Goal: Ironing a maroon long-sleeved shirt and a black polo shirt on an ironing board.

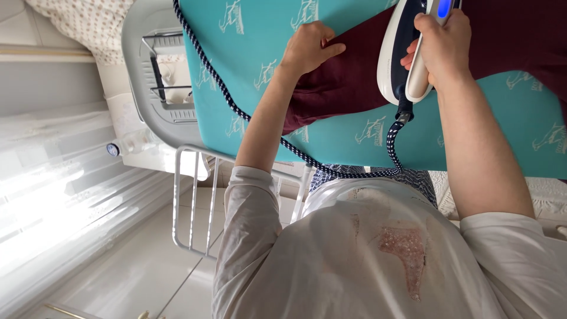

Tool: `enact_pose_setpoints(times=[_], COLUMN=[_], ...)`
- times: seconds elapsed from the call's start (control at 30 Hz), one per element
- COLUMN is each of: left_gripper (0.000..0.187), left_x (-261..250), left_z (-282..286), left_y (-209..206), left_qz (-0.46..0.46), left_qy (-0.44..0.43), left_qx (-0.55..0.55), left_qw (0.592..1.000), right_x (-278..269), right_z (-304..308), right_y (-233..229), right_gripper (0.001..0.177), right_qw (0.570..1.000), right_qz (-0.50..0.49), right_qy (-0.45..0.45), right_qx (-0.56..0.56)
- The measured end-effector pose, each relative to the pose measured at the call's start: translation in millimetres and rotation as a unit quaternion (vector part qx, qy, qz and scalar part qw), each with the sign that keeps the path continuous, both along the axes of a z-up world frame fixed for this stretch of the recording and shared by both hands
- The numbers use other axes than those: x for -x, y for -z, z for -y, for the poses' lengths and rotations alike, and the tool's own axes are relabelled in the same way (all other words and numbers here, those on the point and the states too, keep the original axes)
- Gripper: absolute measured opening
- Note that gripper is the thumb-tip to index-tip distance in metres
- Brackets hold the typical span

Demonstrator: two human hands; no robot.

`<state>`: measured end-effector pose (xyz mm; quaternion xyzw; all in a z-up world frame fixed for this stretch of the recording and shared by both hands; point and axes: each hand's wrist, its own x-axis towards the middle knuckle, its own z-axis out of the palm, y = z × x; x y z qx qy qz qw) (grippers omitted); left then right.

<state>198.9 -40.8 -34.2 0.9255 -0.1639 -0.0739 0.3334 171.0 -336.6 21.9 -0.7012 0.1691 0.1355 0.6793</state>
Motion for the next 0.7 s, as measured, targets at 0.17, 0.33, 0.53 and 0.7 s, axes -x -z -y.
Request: enact_pose_setpoints(times=[0.17,0.33,0.53,0.7], left_gripper=[0.032,0.028,0.028,0.025], left_x=[33.4,62.8,83.7,90.5], left_z=[-8.4,-27.6,-42.7,-45.4], left_y=[-23.7,-8.1,-12.0,-7.7], left_qz=[-0.033,-0.013,0.005,0.068], left_qy=[-0.071,-0.135,-0.223,-0.227], left_qx=[-0.033,-0.076,-0.086,0.004], left_qw=[0.996,0.988,0.971,0.971], right_x=[6.2,11.8,16.2,19.8], right_z=[-19.0,-34.6,-55.4,-69.4], right_y=[-4.5,-1.2,-3.4,-1.3], right_gripper=[0.027,0.027,0.030,0.030], right_qw=[1.000,0.999,0.998,0.996], right_qz=[-0.006,-0.008,0.000,0.006], right_qy=[-0.007,-0.026,-0.060,-0.089], right_qx=[-0.014,-0.028,-0.019,-0.013])
